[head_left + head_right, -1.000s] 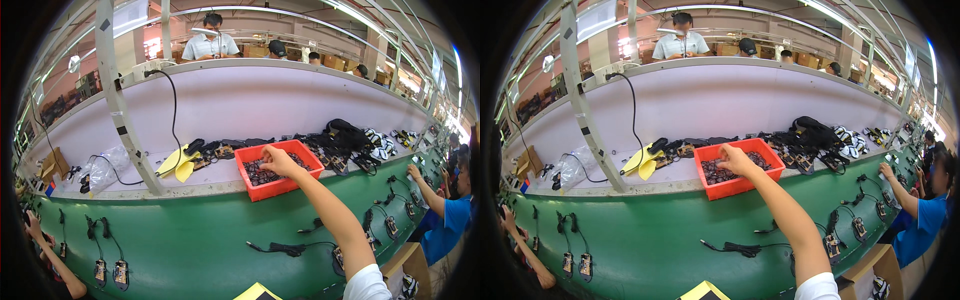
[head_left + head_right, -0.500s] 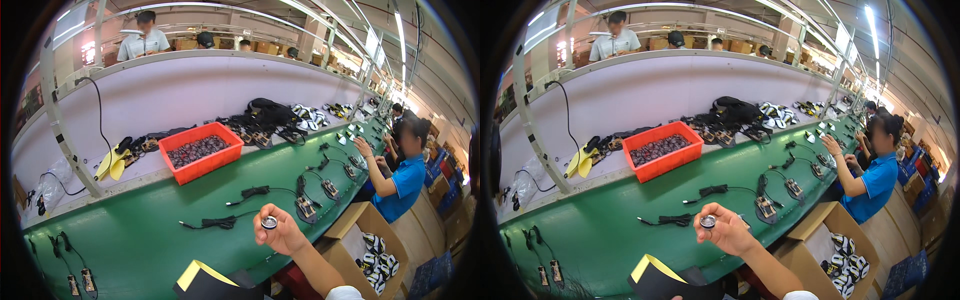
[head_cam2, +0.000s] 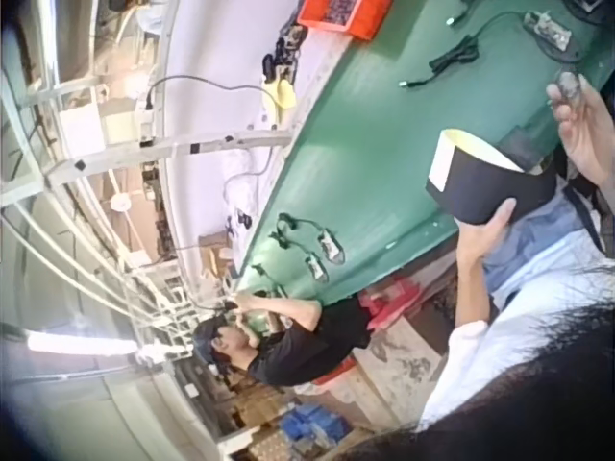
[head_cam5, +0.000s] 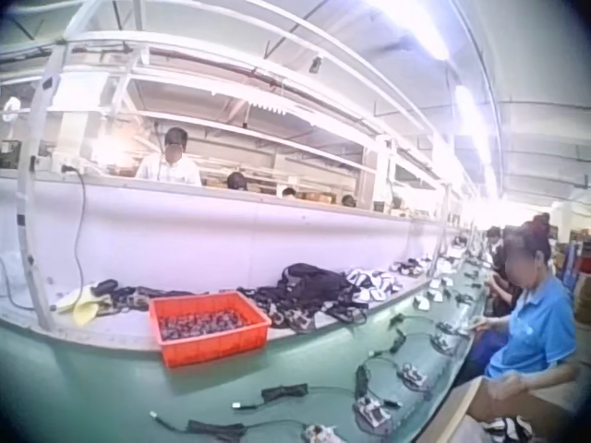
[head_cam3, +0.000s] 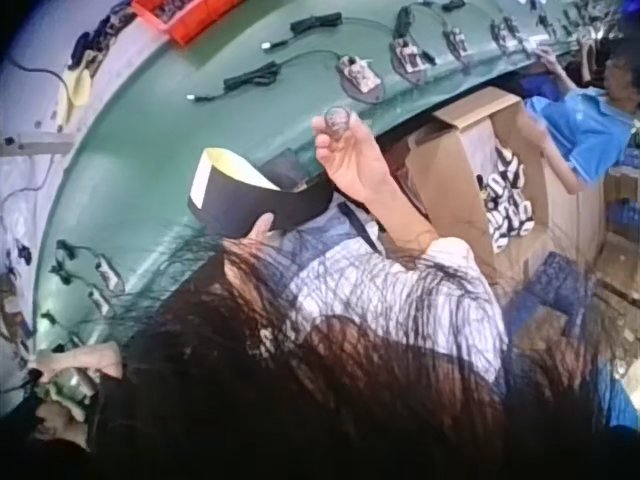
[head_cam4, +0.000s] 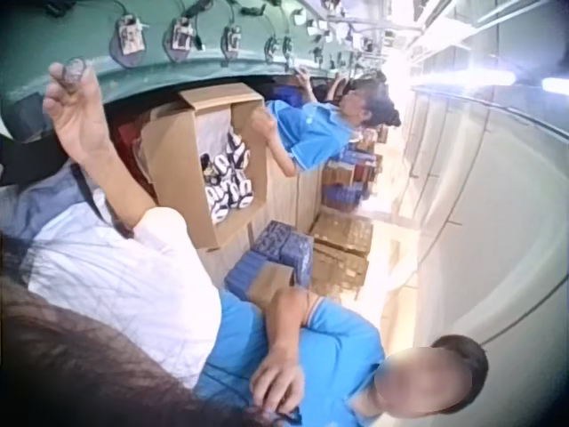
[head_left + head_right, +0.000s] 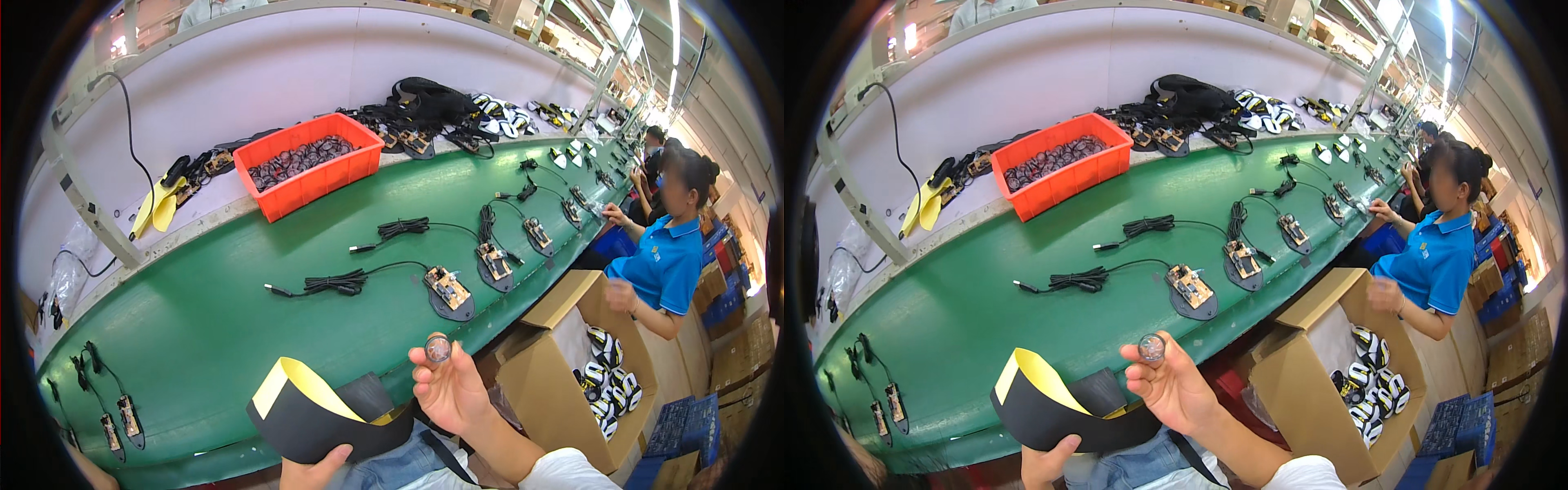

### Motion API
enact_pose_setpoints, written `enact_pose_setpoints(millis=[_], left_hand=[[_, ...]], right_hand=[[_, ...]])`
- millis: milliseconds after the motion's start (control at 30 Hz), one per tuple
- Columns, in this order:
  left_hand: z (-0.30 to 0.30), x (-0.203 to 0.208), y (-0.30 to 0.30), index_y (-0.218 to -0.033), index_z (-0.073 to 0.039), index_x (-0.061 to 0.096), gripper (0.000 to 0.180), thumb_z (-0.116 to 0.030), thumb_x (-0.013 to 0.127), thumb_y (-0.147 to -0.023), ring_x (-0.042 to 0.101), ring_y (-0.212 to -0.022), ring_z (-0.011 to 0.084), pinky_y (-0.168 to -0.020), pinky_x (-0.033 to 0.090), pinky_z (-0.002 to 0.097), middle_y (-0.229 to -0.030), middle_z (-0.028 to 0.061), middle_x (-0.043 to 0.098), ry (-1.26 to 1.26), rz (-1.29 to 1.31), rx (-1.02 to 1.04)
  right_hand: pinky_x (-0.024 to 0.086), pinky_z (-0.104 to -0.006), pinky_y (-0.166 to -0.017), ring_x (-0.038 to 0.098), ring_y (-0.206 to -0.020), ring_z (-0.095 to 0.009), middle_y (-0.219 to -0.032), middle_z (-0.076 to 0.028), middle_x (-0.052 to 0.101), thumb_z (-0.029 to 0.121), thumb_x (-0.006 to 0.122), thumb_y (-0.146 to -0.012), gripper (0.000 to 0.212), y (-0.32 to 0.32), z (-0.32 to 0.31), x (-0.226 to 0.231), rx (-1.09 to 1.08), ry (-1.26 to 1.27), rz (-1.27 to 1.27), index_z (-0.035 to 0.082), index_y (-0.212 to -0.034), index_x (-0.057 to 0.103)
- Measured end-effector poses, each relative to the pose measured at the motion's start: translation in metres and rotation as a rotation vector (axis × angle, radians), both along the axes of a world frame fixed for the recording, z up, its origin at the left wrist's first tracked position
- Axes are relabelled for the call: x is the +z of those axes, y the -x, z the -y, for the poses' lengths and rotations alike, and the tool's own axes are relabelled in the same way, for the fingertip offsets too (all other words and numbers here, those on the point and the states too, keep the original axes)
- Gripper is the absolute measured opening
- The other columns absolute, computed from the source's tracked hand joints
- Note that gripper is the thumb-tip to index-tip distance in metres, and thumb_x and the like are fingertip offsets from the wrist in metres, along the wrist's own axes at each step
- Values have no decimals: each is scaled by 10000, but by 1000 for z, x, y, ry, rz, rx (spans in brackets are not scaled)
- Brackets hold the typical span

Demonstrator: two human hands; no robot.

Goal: Manually assembling components on a printed circuit board for a computer mouse.

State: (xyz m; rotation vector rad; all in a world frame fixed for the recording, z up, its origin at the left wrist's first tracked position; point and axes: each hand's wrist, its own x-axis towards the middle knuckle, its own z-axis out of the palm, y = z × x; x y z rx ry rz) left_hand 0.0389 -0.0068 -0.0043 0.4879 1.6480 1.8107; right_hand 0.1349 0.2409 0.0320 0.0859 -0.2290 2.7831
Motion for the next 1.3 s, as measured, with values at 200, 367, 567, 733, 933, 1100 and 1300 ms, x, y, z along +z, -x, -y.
enact_pose_setpoints(millis=[200,367,567,733,933,1100,1300], left_hand=[[5,-9,-1,-1246,39,622,457,46,727,-801,647,-1033,181,-922,518,337,-1153,84,690,25,-21,17],[6,-8,-1,-1251,34,620,478,52,736,-787,651,-1031,189,-922,521,341,-1148,87,692,15,-10,18],[8,-6,0,-1281,37,594,524,39,751,-781,649,-1034,188,-924,522,343,-1155,97,688,23,-35,32],[13,-13,1,-1297,44,576,544,35,753,-782,645,-1056,200,-941,517,353,-1188,111,673,17,-30,17],[14,-12,2,-1301,47,572,542,46,744,-787,641,-1075,207,-958,510,359,-1203,116,665,-12,22,39],[12,-6,3,-1249,44,615,445,-63,775,-848,651,-1033,216,-921,516,351,-1164,117,683,116,62,-12],[11,3,15,-1200,44,648,397,-73,801,-852,648,-947,184,-843,532,333,-1093,96,694,140,-149,-100]], right_hand=[[600,-411,-967,702,-1111,-294,-1334,-255,615,267,545,-1062,210,-4,15,8,-22,-24,-2,80,-1153,517],[596,-442,-971,687,-1140,-326,-1350,-276,594,236,581,-1045,212,-5,14,9,-75,-143,-20,65,-1138,497],[590,-433,-947,683,-1117,-323,-1361,-252,598,303,606,-1031,323,-8,14,9,-119,-268,43,67,-1187,451],[590,-433,-933,683,-1115,-326,-1359,-251,599,292,612,-1028,314,-4,16,7,-105,-274,33,65,-1171,451],[587,-428,-919,688,-1105,-314,-1340,-242,608,282,618,-1027,296,0,20,1,10,-141,-120,74,-1146,446],[579,-406,-926,688,-1099,-302,-1339,-233,609,281,614,-1029,299,3,21,4,41,-96,-182,80,-1152,430],[570,-371,-931,675,-1107,-269,-1383,-198,581,281,552,-1061,304,23,21,30,-41,-118,-218,114,-1285,434]])
